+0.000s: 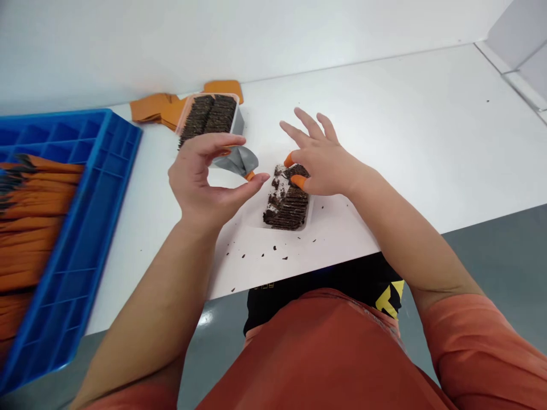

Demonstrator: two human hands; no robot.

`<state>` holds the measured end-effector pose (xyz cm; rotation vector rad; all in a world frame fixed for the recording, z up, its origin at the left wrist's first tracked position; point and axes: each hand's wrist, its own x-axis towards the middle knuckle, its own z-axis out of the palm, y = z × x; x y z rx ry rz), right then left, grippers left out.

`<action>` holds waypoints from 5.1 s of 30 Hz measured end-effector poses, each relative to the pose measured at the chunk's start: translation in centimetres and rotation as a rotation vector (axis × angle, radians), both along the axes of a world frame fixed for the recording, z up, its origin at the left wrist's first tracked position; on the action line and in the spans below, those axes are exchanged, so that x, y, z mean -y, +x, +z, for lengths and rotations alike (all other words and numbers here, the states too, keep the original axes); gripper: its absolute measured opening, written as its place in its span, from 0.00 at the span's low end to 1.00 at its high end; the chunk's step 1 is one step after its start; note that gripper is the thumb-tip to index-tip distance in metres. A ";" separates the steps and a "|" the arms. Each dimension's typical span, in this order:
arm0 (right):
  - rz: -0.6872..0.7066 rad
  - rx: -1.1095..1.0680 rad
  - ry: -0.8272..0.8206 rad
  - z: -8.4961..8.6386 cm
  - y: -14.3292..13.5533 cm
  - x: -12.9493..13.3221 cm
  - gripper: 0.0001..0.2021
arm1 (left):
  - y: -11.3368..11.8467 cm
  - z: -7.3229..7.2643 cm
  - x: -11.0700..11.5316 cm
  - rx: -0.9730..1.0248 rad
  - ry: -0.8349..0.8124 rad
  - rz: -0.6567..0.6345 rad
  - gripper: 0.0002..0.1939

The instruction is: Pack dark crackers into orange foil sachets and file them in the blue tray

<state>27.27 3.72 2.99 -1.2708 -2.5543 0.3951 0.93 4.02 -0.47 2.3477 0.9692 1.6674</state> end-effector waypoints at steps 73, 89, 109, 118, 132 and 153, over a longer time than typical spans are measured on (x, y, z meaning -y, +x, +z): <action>-0.407 -1.109 0.061 1.1 -4.8 3.1 0.18 | 2.0 -0.2 1.9 0.011 -0.252 0.058 0.43; -0.410 -1.140 -0.106 1.0 -5.4 3.3 0.14 | 2.3 0.9 2.5 -0.149 -0.040 -0.022 0.29; -0.241 -0.970 0.227 -1.1 -4.7 3.3 0.06 | 2.1 -0.2 2.0 -0.049 0.049 0.063 0.34; -0.230 -0.797 0.465 -1.6 -4.8 3.8 0.07 | 2.0 -1.2 2.2 -0.020 -0.115 0.136 0.41; -0.181 -0.765 0.466 -1.4 -5.1 3.5 0.06 | 1.8 -1.4 2.2 0.014 -0.092 0.142 0.43; -0.081 -0.680 0.522 -1.8 -3.9 3.5 0.05 | 2.5 -1.5 1.6 -0.025 0.019 0.190 0.42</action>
